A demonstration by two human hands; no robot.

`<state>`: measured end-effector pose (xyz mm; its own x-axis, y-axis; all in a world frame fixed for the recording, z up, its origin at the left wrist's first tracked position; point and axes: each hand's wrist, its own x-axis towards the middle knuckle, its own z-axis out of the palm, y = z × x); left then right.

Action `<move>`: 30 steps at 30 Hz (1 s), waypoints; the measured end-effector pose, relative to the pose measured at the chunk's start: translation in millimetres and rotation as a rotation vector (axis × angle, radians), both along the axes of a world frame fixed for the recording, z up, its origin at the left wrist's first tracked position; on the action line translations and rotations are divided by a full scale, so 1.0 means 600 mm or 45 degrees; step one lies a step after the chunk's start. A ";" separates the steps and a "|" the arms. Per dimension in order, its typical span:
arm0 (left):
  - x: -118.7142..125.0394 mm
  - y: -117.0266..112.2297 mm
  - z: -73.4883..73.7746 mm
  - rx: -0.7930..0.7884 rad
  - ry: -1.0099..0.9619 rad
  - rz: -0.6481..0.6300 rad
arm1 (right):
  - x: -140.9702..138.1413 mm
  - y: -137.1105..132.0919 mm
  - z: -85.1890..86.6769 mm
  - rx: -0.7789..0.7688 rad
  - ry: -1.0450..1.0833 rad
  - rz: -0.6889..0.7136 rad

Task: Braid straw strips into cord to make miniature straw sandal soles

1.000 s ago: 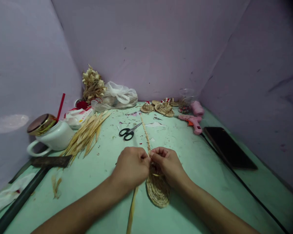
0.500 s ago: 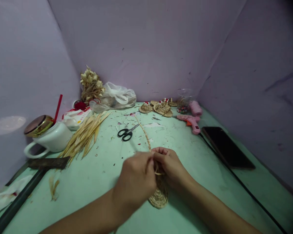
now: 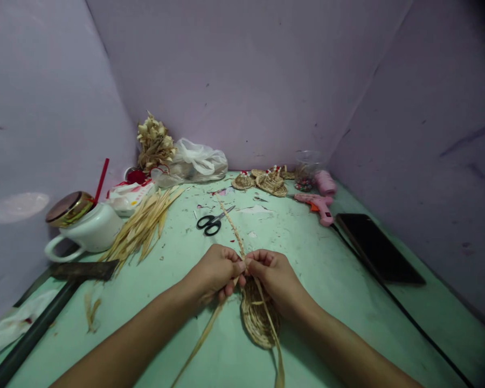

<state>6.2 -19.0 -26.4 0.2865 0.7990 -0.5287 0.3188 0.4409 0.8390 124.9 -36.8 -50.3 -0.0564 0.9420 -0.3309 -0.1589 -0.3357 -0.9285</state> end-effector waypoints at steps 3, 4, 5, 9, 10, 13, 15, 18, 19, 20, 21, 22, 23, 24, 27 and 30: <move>0.005 -0.003 -0.002 0.068 -0.020 0.098 | 0.004 0.002 0.004 0.039 0.019 0.012; 0.007 -0.004 -0.004 0.103 -0.043 0.132 | 0.006 0.002 0.007 0.049 0.035 0.028; 0.008 -0.005 -0.007 0.141 -0.073 0.156 | 0.007 0.003 0.009 0.054 0.049 0.043; 0.011 -0.006 -0.014 0.261 -0.146 0.200 | 0.014 0.006 0.016 0.042 -0.021 0.036; 0.012 -0.006 -0.014 0.267 -0.160 0.205 | 0.016 0.007 0.016 0.033 -0.058 0.027; 0.013 -0.007 -0.009 0.225 -0.225 0.195 | 0.017 0.008 0.014 0.009 -0.086 0.016; 0.013 -0.007 -0.008 0.195 -0.258 0.168 | 0.016 0.008 0.012 0.011 -0.063 -0.014; 0.013 -0.006 -0.015 0.258 -0.254 0.162 | 0.012 0.006 0.011 0.017 -0.049 -0.066; 0.013 -0.005 -0.019 0.298 -0.246 0.178 | 0.011 0.006 0.011 0.014 -0.046 -0.079; 0.012 -0.005 -0.022 0.337 -0.232 0.200 | 0.010 0.005 0.012 0.012 -0.047 -0.085; 0.012 -0.004 -0.025 0.374 -0.211 0.219 | 0.011 0.005 0.012 0.015 -0.057 -0.083; 0.011 -0.004 -0.027 0.414 -0.181 0.227 | 0.012 0.006 0.013 0.023 -0.078 -0.074; 0.010 -0.004 -0.028 0.457 -0.140 0.217 | 0.015 0.007 0.014 0.038 -0.110 -0.059; 0.010 -0.004 -0.027 0.503 -0.092 0.190 | 0.019 0.008 0.014 0.057 -0.150 -0.035; 0.009 -0.007 -0.019 0.612 0.053 0.108 | 0.031 0.013 0.016 0.080 -0.252 0.050; 0.012 -0.008 -0.014 0.622 0.153 0.133 | 0.032 0.012 0.019 0.052 -0.345 0.060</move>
<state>13.4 -24.0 -35.1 0.1525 0.9821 -0.1109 0.4007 0.0412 0.9153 144.2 -29.4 -38.7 -0.0150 0.9533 -0.3015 0.1116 -0.2981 -0.9480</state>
